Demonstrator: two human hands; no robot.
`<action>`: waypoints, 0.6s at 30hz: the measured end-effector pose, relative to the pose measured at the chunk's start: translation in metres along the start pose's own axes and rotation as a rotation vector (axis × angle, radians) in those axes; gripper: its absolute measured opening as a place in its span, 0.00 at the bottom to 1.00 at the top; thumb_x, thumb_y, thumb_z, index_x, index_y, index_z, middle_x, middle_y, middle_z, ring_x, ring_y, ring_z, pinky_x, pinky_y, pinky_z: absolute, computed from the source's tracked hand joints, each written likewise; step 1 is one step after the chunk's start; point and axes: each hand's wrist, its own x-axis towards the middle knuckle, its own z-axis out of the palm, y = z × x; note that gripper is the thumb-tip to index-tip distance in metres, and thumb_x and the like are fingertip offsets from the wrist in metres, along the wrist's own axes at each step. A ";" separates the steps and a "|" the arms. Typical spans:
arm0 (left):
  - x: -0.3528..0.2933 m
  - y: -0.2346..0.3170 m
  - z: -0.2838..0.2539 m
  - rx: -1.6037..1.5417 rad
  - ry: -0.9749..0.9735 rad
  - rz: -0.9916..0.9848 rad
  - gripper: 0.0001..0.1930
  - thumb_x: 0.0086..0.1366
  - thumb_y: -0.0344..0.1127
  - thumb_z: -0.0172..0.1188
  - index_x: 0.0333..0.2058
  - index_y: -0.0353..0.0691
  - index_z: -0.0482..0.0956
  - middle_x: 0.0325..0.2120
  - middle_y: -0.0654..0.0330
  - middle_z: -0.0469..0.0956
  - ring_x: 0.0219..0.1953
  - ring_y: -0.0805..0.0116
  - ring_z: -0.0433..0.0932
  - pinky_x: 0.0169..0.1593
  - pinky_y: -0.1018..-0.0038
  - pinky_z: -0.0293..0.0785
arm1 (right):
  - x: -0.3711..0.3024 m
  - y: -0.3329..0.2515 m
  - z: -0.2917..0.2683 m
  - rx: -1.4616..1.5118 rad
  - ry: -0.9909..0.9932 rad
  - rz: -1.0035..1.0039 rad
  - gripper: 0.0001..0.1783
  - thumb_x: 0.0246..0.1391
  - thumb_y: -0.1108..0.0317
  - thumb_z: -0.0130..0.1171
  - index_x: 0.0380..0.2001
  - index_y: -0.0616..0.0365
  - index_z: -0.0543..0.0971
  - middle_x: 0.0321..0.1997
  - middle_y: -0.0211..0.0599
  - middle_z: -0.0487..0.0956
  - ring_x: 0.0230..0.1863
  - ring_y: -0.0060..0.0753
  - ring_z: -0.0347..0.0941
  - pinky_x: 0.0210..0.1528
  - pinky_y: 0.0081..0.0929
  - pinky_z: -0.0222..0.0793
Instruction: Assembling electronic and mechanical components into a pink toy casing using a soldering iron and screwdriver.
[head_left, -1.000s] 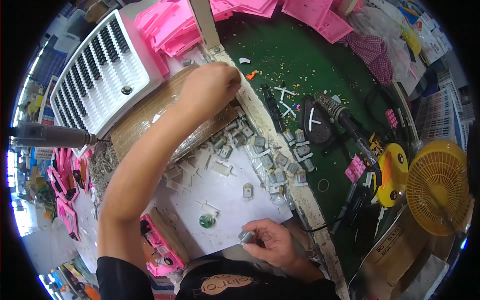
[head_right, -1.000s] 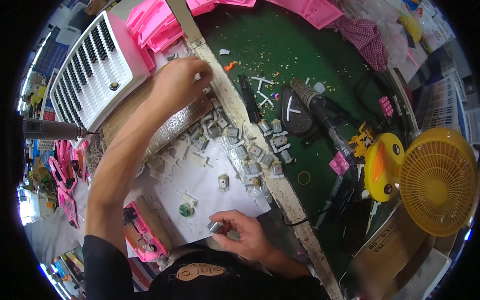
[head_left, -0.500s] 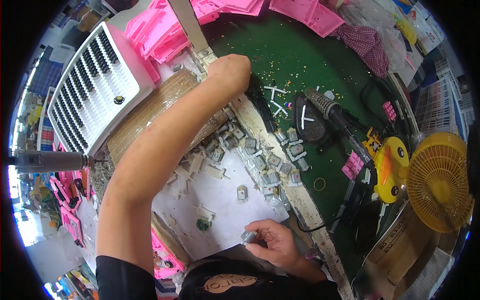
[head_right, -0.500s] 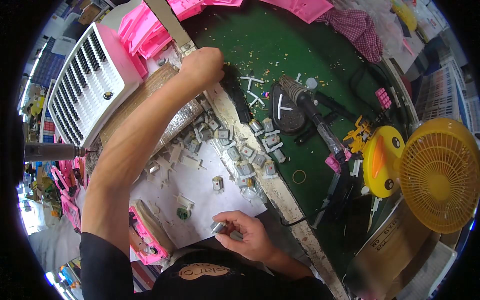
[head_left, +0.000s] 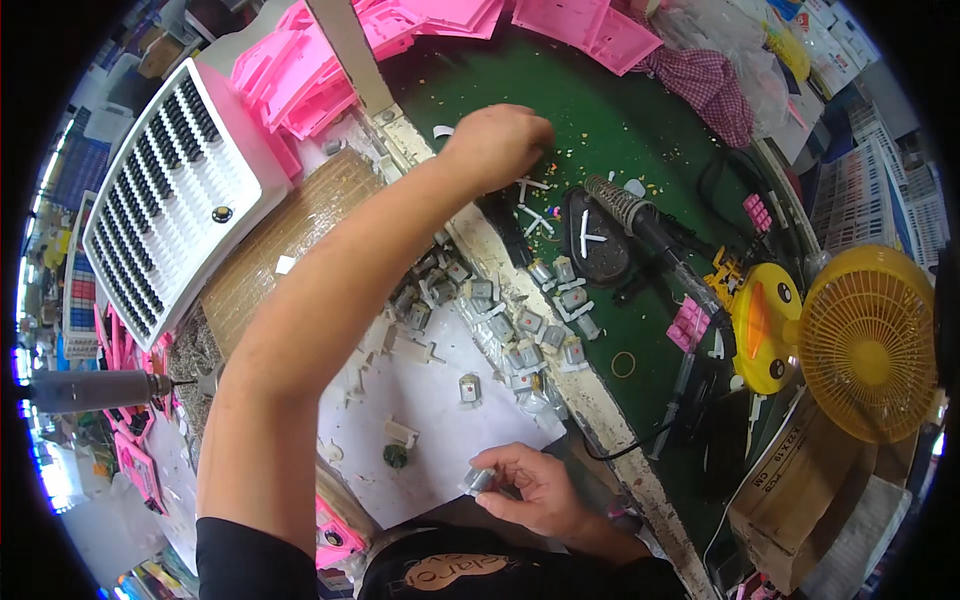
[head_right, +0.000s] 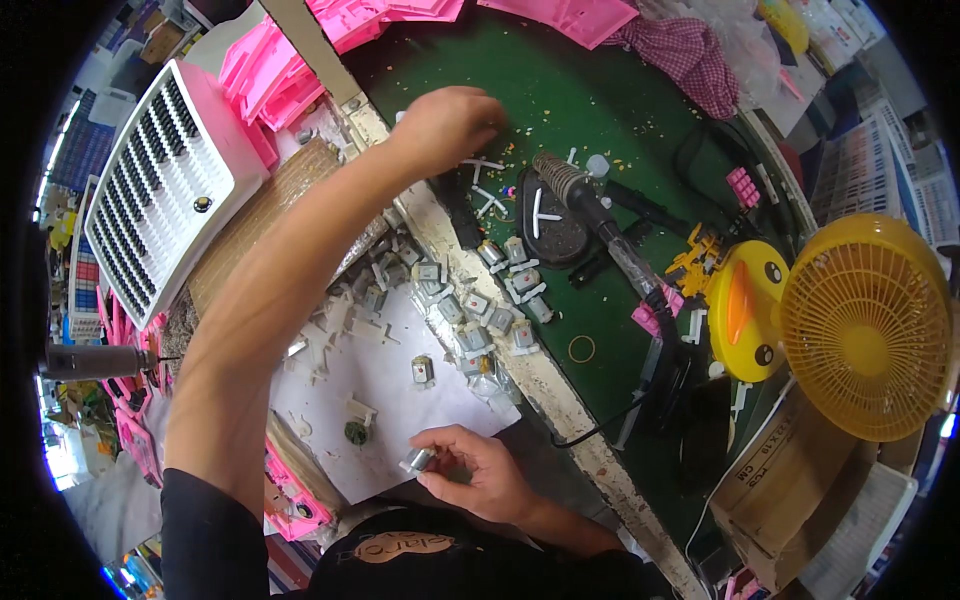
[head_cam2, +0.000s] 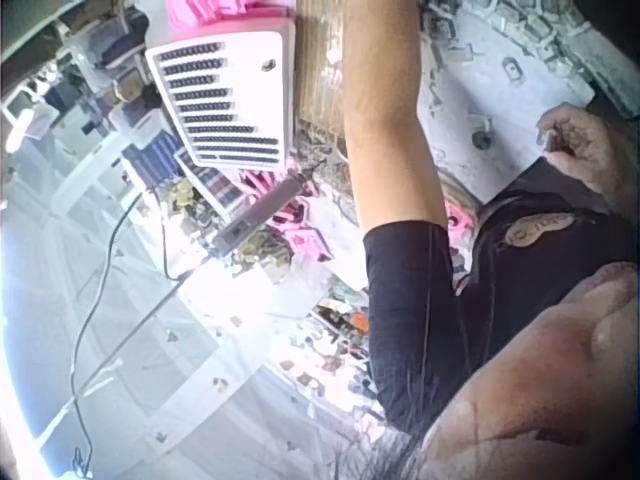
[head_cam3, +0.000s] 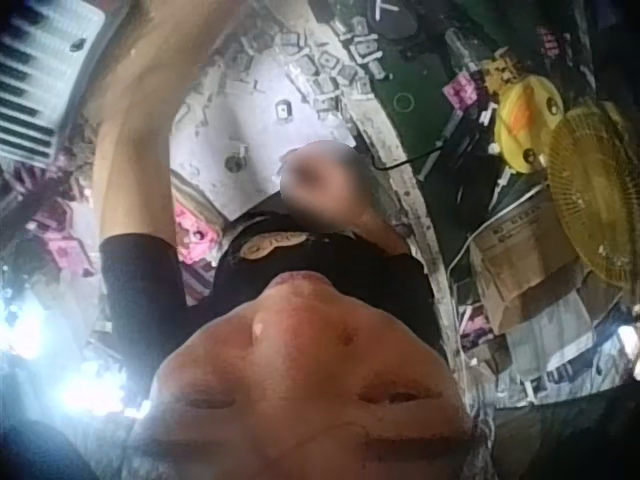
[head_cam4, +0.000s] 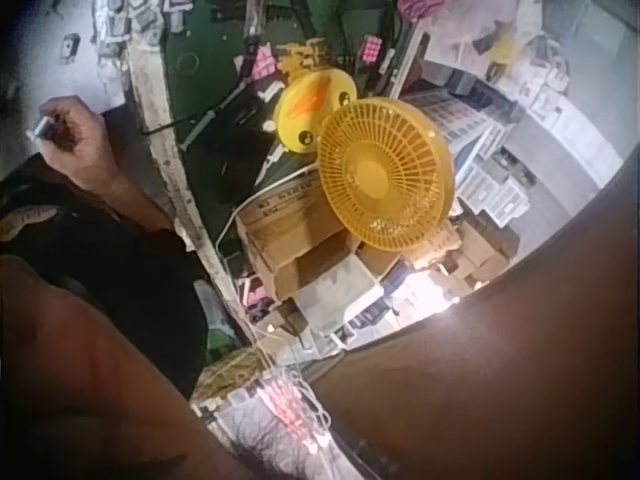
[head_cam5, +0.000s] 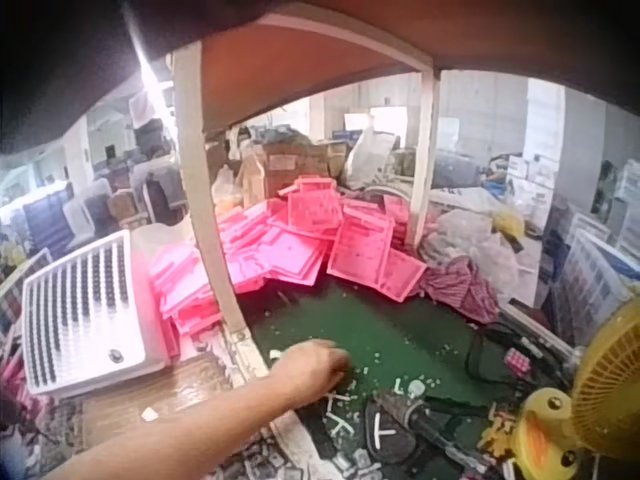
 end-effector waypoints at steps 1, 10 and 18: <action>0.010 0.005 0.008 0.049 -0.035 -0.002 0.09 0.59 0.34 0.64 0.39 0.45 0.85 0.37 0.55 0.83 0.45 0.50 0.82 0.49 0.57 0.79 | 0.001 -0.002 0.000 0.005 0.006 -0.002 0.22 0.59 0.79 0.65 0.57 0.64 0.76 0.48 0.32 0.79 0.46 0.18 0.76 0.51 0.21 0.74; 0.037 0.028 0.006 0.267 -0.293 -0.069 0.10 0.58 0.34 0.64 0.37 0.39 0.88 0.42 0.49 0.86 0.47 0.50 0.85 0.51 0.60 0.81 | -0.002 -0.004 -0.004 0.095 0.056 -0.017 0.23 0.58 0.81 0.65 0.57 0.65 0.75 0.47 0.32 0.80 0.45 0.18 0.76 0.50 0.20 0.73; -0.095 -0.039 -0.118 0.137 -0.334 -0.246 0.04 0.53 0.30 0.65 0.27 0.37 0.84 0.25 0.52 0.81 0.27 0.55 0.80 0.36 0.62 0.76 | 0.000 -0.004 -0.001 0.139 0.086 0.005 0.24 0.55 0.86 0.64 0.56 0.67 0.74 0.47 0.36 0.80 0.47 0.23 0.77 0.51 0.23 0.73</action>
